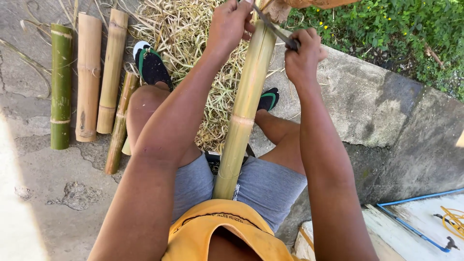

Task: Scraping and shaving the outer green layer off bamboo poles using a curved knife.

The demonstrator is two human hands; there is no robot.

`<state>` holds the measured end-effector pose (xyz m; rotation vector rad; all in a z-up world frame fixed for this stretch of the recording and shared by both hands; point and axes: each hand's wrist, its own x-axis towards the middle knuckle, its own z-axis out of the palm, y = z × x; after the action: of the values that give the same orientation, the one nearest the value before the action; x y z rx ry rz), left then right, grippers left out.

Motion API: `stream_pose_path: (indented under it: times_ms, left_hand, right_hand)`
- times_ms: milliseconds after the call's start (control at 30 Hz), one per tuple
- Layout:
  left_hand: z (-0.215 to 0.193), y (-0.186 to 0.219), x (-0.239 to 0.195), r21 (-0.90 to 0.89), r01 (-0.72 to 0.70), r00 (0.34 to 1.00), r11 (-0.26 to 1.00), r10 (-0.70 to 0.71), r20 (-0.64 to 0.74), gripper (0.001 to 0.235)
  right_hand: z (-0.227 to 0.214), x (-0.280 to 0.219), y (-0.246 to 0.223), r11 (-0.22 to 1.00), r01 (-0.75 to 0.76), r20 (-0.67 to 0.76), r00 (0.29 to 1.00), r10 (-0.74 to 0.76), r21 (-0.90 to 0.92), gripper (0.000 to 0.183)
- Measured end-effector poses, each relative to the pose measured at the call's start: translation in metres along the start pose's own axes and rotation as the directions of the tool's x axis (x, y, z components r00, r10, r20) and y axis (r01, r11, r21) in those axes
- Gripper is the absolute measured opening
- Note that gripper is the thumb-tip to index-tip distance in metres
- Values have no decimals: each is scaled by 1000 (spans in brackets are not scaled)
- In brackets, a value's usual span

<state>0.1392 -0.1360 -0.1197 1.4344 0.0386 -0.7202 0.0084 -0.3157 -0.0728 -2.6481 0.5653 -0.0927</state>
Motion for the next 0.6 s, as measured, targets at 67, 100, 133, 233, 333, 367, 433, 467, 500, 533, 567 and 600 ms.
stream_pose_path:
  times_ms: [67, 100, 133, 233, 333, 367, 433, 467, 500, 533, 567, 600]
  left_hand:
    - [-5, 13, -27, 185, 97, 989, 978, -116, 91, 52]
    - [-6, 19, -40, 369, 174, 956, 913, -247, 159, 70]
    - [-4, 20, -52, 372, 167, 957, 913, -241, 164, 70]
    - [2, 10, -80, 403, 315, 839, 859, -451, 304, 102]
    - [7, -19, -88, 239, 188, 871, 953, -274, 408, 110]
    - [7, -20, -88, 303, 104, 903, 947, -218, 370, 113]
    - [8, -16, -90, 366, 18, 929, 931, -151, 338, 116]
    - [10, -13, -93, 439, 42, 928, 897, -198, 315, 117]
    - [11, -9, -97, 510, 66, 926, 858, -243, 288, 117]
    - [13, -13, -95, 511, 58, 926, 858, -237, 292, 117]
    - [15, -16, -93, 556, 32, 942, 831, -211, 262, 121]
    - [18, -21, -93, 600, 11, 954, 800, -189, 234, 124]
  right_hand:
    - [-7, -17, 3, 1000, -11, -27, 1000, 11, -6, 16]
    - [-12, -26, 5, 1000, -27, -53, 998, 26, -16, 17]
    - [-11, -32, 12, 999, -28, -61, 998, 27, -16, 17]
    - [-11, -48, 25, 997, -66, -103, 992, 68, 29, 14]
    - [-16, -61, 20, 999, -53, -116, 992, 53, -3, 17]
    - [-17, -64, 15, 1000, -19, -112, 994, 17, -19, 19]
    - [-19, -65, 6, 999, 17, -111, 994, -21, -38, 21]
    - [-19, -66, 1, 996, 37, -117, 992, -47, -86, 22]
    - [-19, -65, -3, 989, 57, -122, 990, -73, -133, 24]
    - [-18, -63, -6, 989, 55, -130, 989, -73, -135, 24]
    - [-17, -61, -8, 984, 86, -141, 984, -108, -155, 25]
    - [-17, -60, -9, 978, 112, -147, 979, -139, -176, 26]
